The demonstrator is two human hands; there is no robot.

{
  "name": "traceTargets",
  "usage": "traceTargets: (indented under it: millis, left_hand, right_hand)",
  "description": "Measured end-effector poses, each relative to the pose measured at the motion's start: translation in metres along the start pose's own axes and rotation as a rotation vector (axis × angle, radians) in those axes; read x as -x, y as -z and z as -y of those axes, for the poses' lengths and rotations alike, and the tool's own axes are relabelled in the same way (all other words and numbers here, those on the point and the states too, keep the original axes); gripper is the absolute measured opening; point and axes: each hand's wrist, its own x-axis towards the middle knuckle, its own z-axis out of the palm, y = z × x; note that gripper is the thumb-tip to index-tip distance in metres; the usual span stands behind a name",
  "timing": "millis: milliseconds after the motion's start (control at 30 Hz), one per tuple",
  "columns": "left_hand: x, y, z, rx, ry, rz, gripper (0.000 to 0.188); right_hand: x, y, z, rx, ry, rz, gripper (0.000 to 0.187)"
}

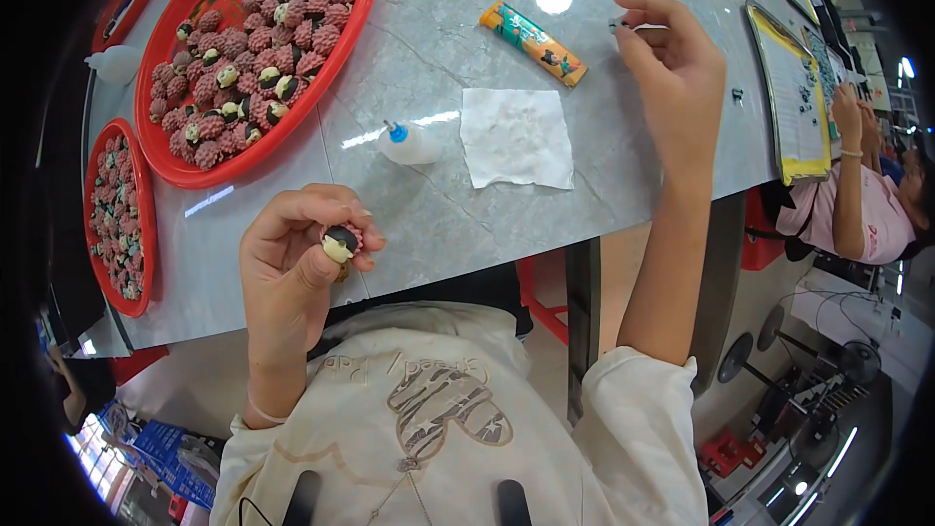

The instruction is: The person assembles small plastic figurine components by hand, applying glue from a bottle to each part before joining them together.

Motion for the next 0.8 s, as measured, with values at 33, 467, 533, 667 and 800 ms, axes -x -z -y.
traceTargets:
  millis: [33, 467, 533, 667, 800]
  left_hand:
    - [0.000, 0.001, 0.000, 0.013, -0.004, 0.015, 0.027]
    - [0.000, 0.002, 0.001, 0.033, -0.015, 0.016, 0.027]
    - [0.001, 0.002, 0.002, 0.024, -0.023, 0.015, 0.027]
    - [0.001, -0.003, -0.001, -0.045, 0.036, -0.068, 0.038]
    - [0.001, -0.003, -0.001, -0.059, 0.034, -0.046, 0.040]
  right_hand:
    - [0.005, 0.003, 0.003, -0.205, -0.039, 0.021, 0.016]
    - [0.067, 0.002, 0.042, -0.983, -0.092, 0.292, 0.028]
    - [0.071, -0.002, 0.042, -0.998, -0.111, 0.299, 0.028]
    - [0.076, -0.005, 0.060, -1.057, -0.254, 0.352, 0.026]
    - [0.083, -0.004, 0.068, -0.969, -0.346, 0.439, 0.029]
